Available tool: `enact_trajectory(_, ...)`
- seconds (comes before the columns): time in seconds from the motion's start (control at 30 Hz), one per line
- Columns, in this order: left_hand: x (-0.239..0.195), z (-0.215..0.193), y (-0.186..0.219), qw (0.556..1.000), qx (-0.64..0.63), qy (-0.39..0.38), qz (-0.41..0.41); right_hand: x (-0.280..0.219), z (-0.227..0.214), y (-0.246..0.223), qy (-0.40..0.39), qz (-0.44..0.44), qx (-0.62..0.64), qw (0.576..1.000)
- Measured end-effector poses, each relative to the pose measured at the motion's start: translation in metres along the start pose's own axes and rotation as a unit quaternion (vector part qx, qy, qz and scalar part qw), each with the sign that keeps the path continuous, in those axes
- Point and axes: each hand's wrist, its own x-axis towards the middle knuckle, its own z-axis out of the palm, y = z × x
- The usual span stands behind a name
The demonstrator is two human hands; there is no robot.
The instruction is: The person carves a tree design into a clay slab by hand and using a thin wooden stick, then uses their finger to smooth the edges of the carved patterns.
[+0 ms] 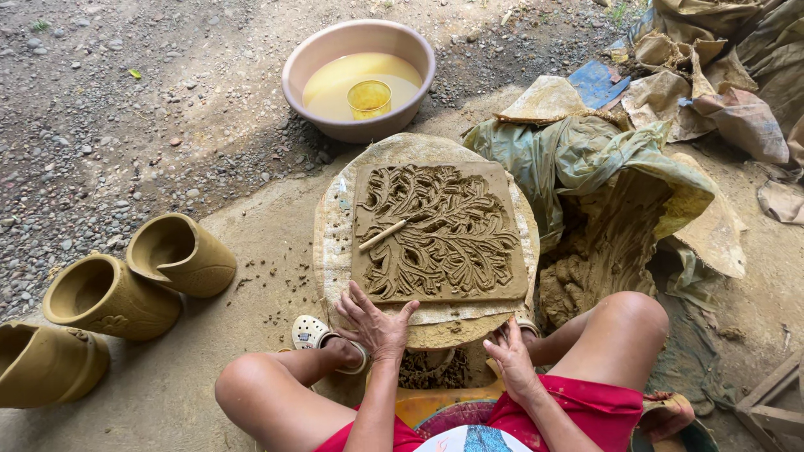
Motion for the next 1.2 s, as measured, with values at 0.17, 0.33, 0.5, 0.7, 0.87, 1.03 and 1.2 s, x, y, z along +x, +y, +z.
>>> enact_trajectory(0.17,0.011,0.004,-0.008,0.994,-0.092,0.062,0.014,-0.005,-0.004,0.003,0.012,0.024,0.009,1.0)
enact_trajectory(0.33,0.028,-0.002,-0.03,0.96,-0.271,0.073,0.018,0.008,-0.018,0.002,0.062,-0.041,0.098,0.992)
enact_trajectory(0.5,0.011,0.021,-0.043,0.986,-0.028,0.104,0.124,0.016,-0.021,0.011,-0.004,-0.013,0.156,0.988)
enact_trajectory(0.7,-0.015,0.044,-0.049,0.973,0.101,0.025,0.207,-0.006,-0.021,0.009,-0.029,0.047,0.144,0.988)
enact_trajectory(0.87,-0.029,0.039,-0.039,0.952,0.139,0.016,0.274,-0.02,-0.013,0.001,-0.06,0.069,0.131,0.987)
enact_trajectory(1.03,-0.067,0.039,-0.022,0.923,0.129,0.039,0.36,-0.021,-0.014,0.004,-0.1,0.073,0.143,0.982)
enact_trajectory(1.2,-0.012,0.036,-0.015,0.995,0.011,-0.015,0.102,-0.003,-0.025,0.008,0.051,0.088,0.133,0.986)
